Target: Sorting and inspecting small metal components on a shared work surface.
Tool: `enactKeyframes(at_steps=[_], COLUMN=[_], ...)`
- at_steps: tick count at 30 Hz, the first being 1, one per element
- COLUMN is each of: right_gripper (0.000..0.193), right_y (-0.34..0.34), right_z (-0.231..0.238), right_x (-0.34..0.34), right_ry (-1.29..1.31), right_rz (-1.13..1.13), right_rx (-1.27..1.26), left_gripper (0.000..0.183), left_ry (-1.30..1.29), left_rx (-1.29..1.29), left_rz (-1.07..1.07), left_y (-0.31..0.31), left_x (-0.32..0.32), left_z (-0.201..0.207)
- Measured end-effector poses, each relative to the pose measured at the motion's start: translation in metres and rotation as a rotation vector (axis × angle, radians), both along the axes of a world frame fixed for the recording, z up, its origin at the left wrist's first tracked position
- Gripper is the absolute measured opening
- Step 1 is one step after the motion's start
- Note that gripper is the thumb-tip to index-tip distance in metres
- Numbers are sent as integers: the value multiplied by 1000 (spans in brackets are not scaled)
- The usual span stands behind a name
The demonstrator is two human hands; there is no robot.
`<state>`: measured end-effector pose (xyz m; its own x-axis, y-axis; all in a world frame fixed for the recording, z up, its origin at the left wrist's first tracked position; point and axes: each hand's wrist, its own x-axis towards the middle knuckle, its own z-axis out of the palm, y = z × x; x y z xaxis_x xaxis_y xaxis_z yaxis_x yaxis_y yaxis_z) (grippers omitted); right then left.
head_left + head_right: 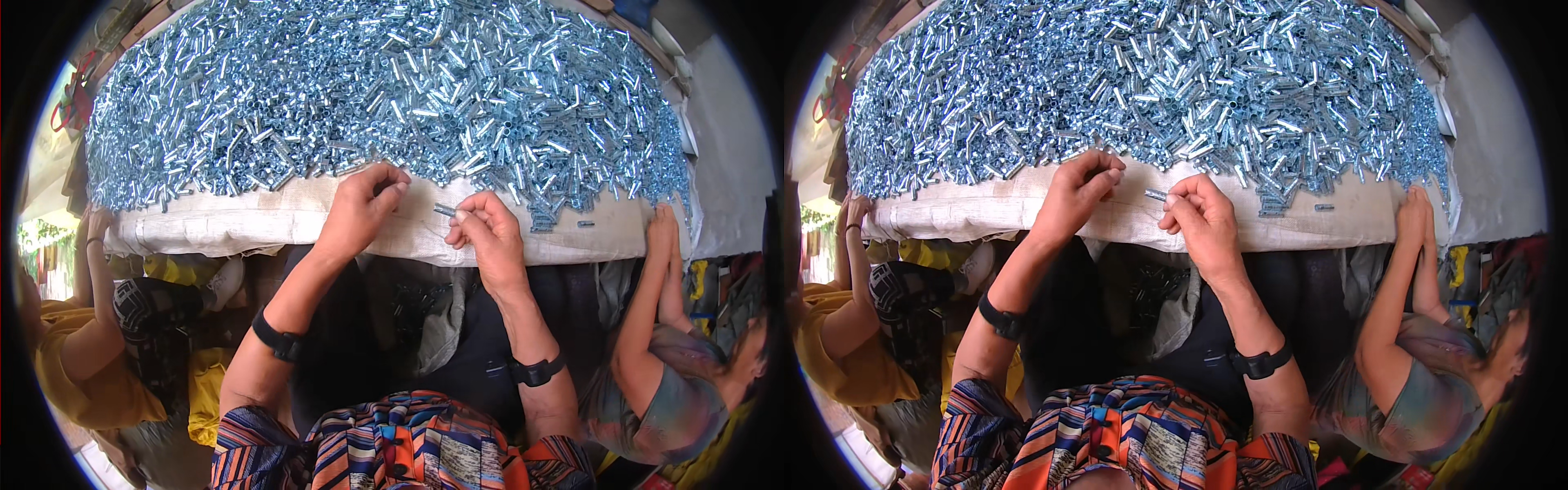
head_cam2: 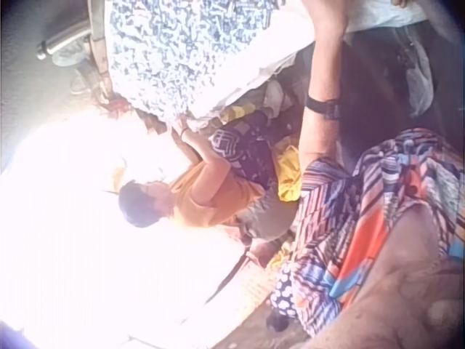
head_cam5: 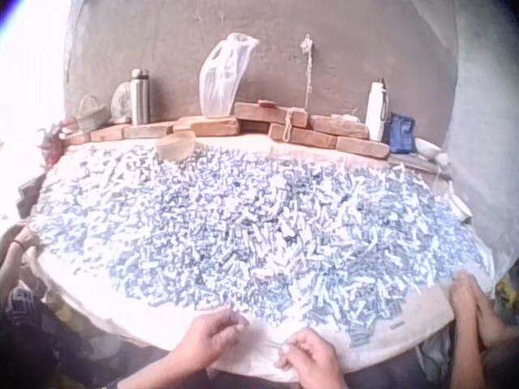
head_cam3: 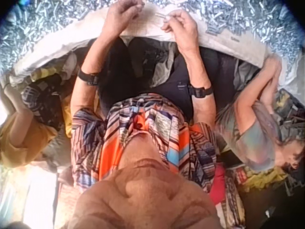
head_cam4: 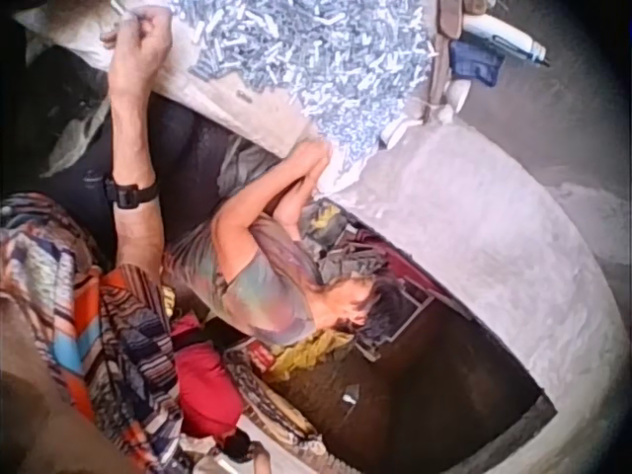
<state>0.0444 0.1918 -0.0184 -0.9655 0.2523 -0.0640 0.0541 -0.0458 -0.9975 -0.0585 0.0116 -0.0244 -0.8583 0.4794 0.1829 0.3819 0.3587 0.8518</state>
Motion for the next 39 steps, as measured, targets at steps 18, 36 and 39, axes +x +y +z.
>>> enactKeyframes(at_steps=[18, 36, 39], right_gripper=[6, 7, 7], right_y=[-22, -15, -14], right_z=[2, -10, -18], right_x=[10, 11, 1], right_ry=[55, 23, 60], right_rz=[60, 65, 15], right_rx=[-501, -412, -194], left_gripper=[14, 12, 7], left_ry=[-906, -694, -174], left_rx=[780, 503, 276], left_rz=[-199, -195, -64], left_y=[-12, -3, 7], left_x=[30, 28, 26], left_z=[1, -5, -13])
